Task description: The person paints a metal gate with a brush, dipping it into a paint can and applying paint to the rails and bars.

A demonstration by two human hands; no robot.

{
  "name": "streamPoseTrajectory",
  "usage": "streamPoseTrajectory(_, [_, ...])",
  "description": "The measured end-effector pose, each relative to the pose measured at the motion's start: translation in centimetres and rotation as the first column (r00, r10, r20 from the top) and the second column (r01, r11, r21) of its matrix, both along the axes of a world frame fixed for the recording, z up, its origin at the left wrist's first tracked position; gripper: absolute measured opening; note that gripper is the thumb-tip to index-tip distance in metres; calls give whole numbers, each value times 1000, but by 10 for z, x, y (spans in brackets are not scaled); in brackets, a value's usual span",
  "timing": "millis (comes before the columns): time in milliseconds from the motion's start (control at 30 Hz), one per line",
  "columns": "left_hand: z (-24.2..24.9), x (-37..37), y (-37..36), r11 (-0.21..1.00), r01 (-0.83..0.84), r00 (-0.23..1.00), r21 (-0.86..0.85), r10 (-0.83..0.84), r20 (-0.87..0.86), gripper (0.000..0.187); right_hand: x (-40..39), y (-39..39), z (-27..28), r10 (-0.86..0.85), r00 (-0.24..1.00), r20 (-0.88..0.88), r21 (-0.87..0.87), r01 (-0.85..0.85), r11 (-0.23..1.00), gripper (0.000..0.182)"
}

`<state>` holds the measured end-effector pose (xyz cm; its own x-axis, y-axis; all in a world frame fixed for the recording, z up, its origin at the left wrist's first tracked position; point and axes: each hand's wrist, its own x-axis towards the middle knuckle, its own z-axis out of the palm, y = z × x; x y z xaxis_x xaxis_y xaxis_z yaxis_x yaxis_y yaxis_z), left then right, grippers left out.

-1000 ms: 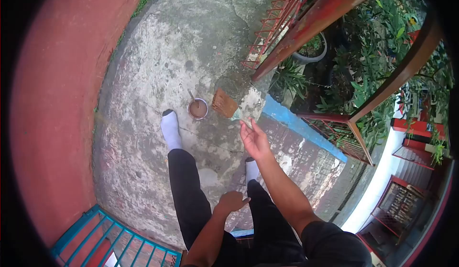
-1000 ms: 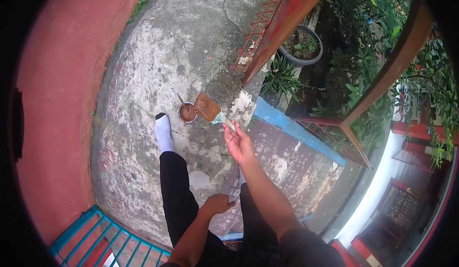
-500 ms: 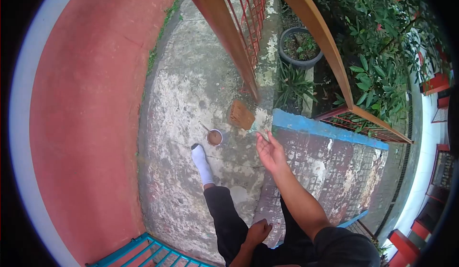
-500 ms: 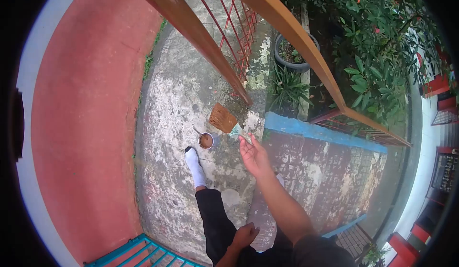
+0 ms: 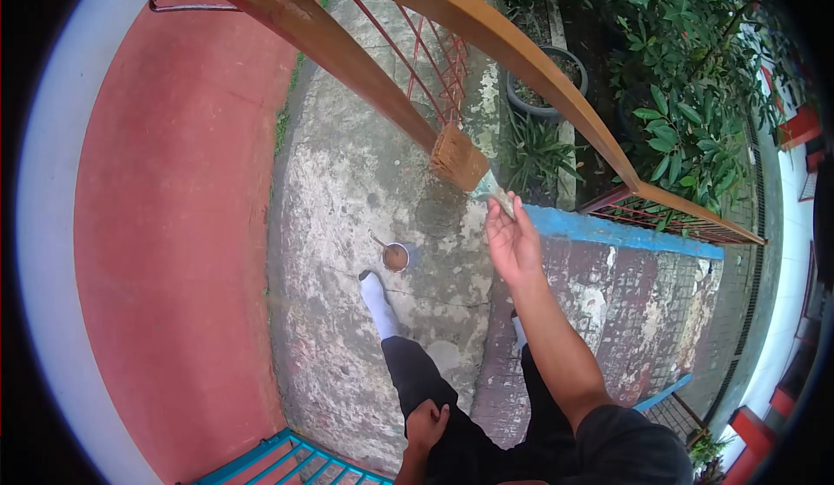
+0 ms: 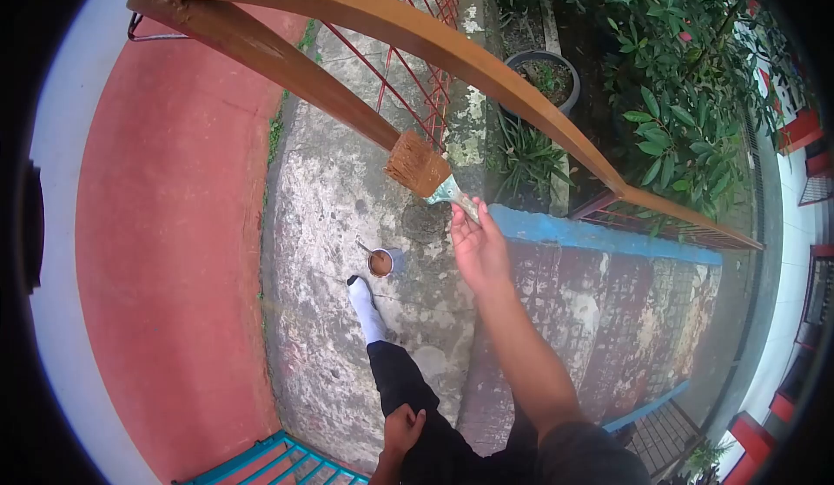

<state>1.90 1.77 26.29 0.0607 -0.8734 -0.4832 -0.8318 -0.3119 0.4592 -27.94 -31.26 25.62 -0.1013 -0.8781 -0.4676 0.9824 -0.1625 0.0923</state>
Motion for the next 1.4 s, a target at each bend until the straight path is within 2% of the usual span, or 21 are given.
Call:
streamPoseTrajectory(133, [-12, 15, 16, 999, -43, 999, -16, 43, -5, 41, -12, 0, -3, -46, 999, -23, 8, 46, 999, 26])
streamPoseTrajectory(200, [-17, 15, 20, 975, -217, 974, 36, 219, -57, 41, -15, 4, -8, -51, 998, -22, 38, 52, 998, 26])
streamPoseTrajectory(300, [-27, 16, 24, 958, -286, 955, 14, 286, -77, 41, -15, 14, -15, -57, 998, -39, 71, 59, 996, 29])
streamPoseTrajectory(500, [-35, 20, 28, 954, -301, 944, -2, 298, -144, 39, -17, 33, -29, -52, 998, -46, 75, 55, 996, 28])
streamPoseTrajectory(833, [-36, 17, 26, 952, -305, 945, -5, 302, -121, 38, -35, 69, -59, -105, 992, -70, 152, 115, 982, 25])
streamPoseTrajectory(900, [-37, 15, 26, 930, -367, 912, -6, 359, -198, 40, -39, 73, -64, -114, 991, -66, 162, 123, 979, 24])
streamPoseTrajectory(1000, [-38, 16, 26, 932, -363, 912, -10, 353, -209, 40, -44, 81, -71, -119, 990, -80, 177, 132, 975, 25])
streamPoseTrajectory(1400, [-42, 18, 27, 928, -372, 914, -2, 366, -176, 39, -77, 103, -98, -164, 977, -137, 191, 189, 963, 25])
